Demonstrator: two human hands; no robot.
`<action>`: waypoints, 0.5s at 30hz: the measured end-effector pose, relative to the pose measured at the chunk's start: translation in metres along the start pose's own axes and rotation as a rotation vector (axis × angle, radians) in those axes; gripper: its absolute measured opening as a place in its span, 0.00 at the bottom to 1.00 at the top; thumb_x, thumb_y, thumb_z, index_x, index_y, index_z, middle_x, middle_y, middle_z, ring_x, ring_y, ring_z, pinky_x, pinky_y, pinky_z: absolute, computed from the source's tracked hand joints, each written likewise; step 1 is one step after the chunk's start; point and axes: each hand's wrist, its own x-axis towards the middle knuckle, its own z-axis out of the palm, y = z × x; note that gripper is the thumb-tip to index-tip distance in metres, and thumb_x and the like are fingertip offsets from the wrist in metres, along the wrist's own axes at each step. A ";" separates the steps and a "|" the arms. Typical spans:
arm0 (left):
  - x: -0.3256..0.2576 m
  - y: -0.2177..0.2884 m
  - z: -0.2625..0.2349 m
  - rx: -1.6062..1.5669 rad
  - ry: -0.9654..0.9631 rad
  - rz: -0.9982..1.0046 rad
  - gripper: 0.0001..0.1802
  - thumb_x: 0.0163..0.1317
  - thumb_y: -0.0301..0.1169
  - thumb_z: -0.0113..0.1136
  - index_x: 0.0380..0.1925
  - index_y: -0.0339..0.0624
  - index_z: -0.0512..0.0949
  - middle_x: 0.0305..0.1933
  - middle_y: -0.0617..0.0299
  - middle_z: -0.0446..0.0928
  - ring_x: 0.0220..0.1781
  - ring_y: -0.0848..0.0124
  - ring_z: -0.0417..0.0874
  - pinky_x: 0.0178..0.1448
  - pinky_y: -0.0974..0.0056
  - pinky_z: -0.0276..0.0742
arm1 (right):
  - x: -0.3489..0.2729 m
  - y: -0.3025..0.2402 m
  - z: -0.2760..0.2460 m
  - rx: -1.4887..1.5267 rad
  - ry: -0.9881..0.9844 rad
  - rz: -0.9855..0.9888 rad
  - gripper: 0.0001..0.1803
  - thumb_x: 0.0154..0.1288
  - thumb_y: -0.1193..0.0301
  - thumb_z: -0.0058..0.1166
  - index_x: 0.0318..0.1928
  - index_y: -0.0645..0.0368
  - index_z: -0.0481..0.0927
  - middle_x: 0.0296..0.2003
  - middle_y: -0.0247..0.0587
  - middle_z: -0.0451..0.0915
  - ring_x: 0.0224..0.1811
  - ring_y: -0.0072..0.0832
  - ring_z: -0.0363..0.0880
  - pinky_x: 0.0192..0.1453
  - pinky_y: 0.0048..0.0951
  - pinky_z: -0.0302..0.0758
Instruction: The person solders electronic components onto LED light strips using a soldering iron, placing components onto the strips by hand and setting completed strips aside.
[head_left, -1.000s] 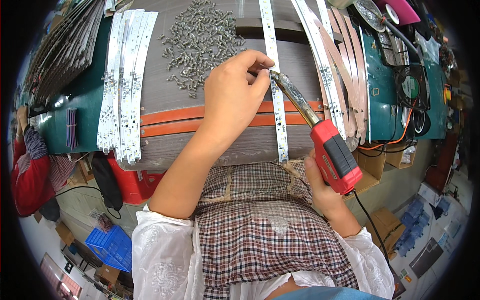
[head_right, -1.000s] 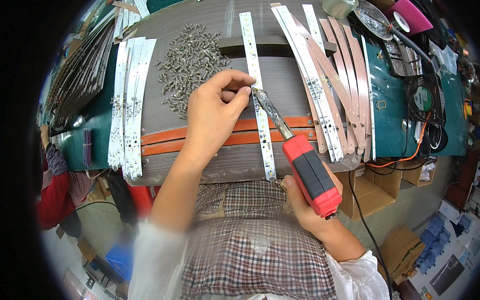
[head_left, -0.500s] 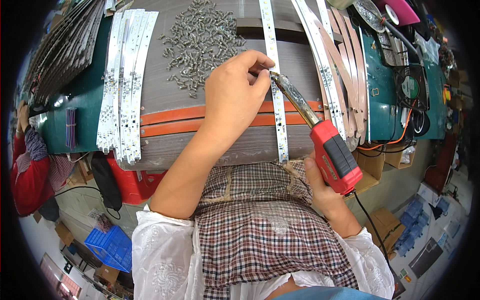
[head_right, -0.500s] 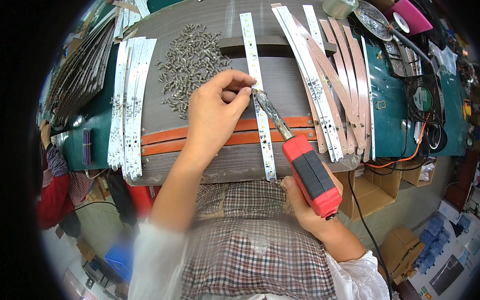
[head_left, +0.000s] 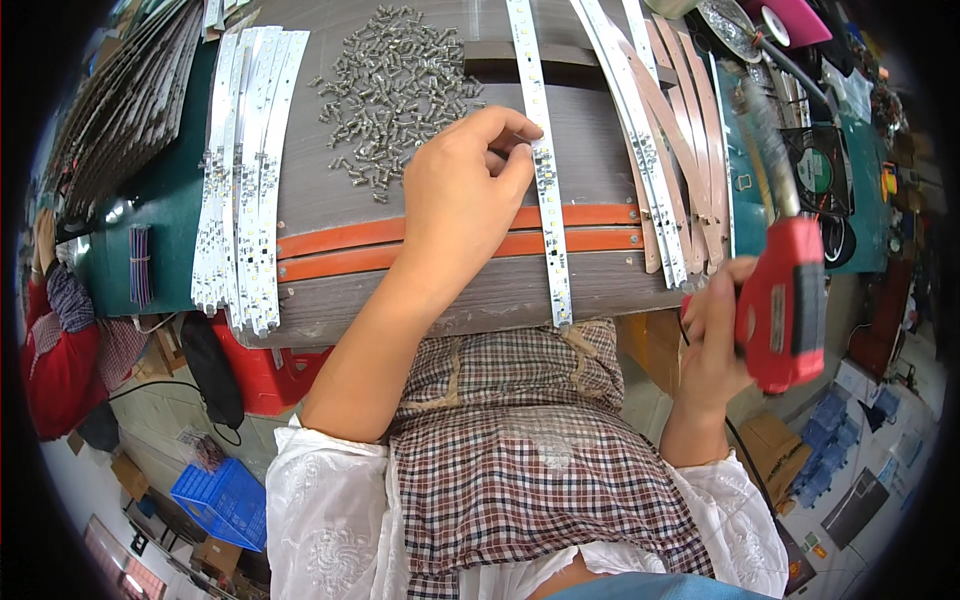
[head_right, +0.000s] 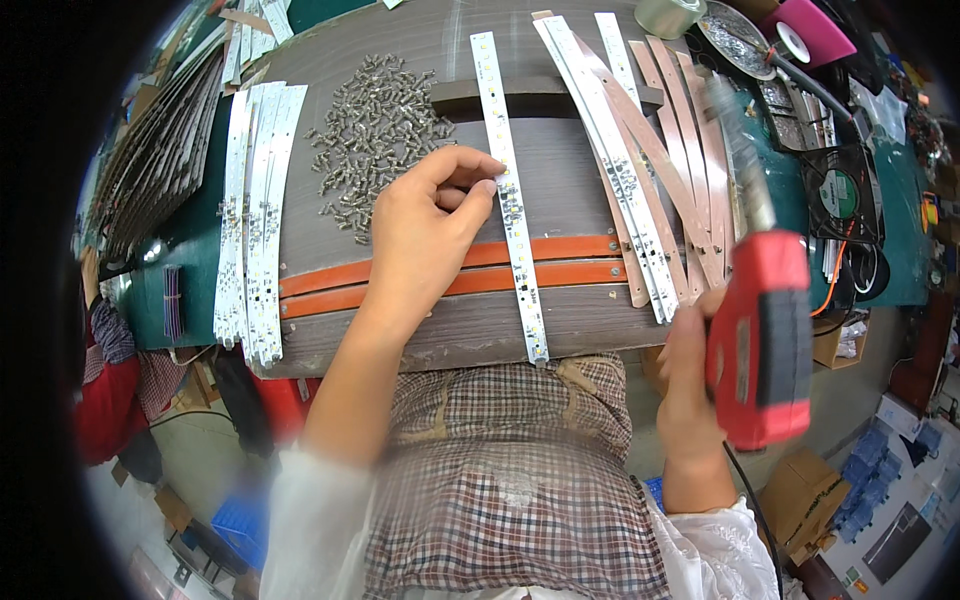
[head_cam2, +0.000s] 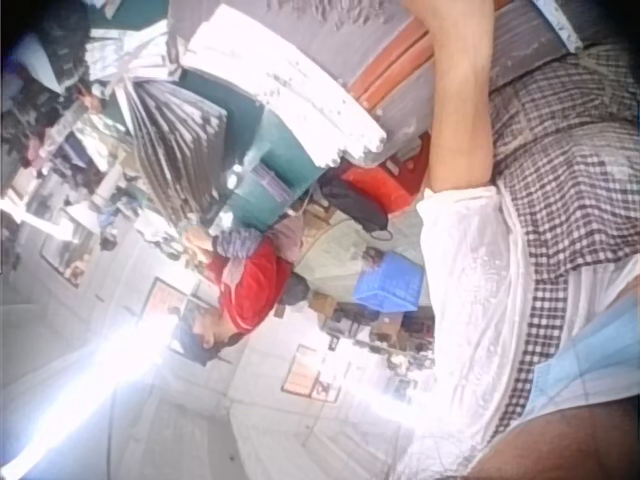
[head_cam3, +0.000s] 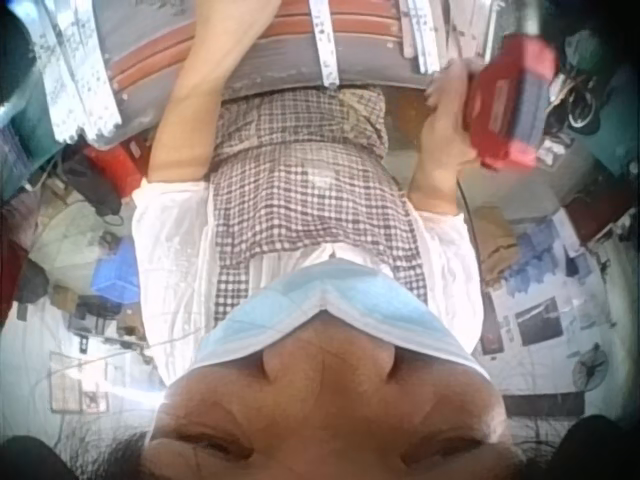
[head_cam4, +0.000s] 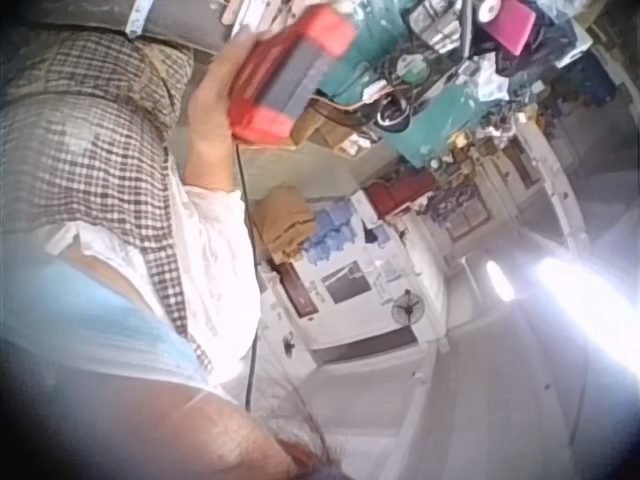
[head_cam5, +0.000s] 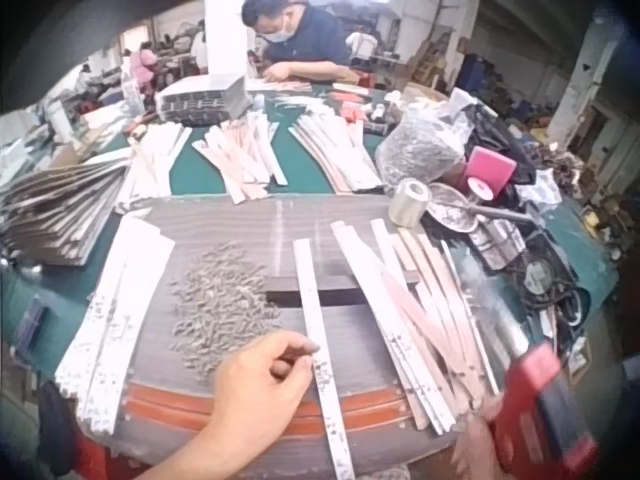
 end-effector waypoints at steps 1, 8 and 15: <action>0.000 0.002 -0.001 -0.011 -0.007 -0.027 0.09 0.61 0.24 0.59 0.41 0.39 0.83 0.37 0.63 0.85 0.34 0.77 0.85 0.41 0.70 0.78 | 0.009 -0.001 0.006 -0.103 0.064 0.000 0.09 0.67 0.78 0.56 0.45 0.65 0.74 0.32 0.34 0.75 0.22 0.12 0.67 0.25 0.16 0.63; 0.000 0.002 0.000 -0.032 -0.027 0.009 0.11 0.59 0.24 0.63 0.43 0.38 0.81 0.44 0.61 0.83 0.35 0.76 0.85 0.39 0.70 0.79 | 0.063 0.017 0.036 -0.581 0.037 -0.348 0.29 0.43 0.85 0.65 0.48 0.63 0.71 0.40 0.46 0.73 0.44 0.47 0.75 0.49 0.37 0.73; -0.006 0.005 -0.002 -0.033 -0.061 0.113 0.19 0.53 0.21 0.68 0.47 0.38 0.79 0.51 0.59 0.76 0.38 0.71 0.87 0.41 0.69 0.84 | 0.068 0.017 0.049 -0.683 0.034 -0.267 0.27 0.48 0.77 0.68 0.49 0.60 0.71 0.43 0.47 0.75 0.45 0.49 0.77 0.49 0.42 0.73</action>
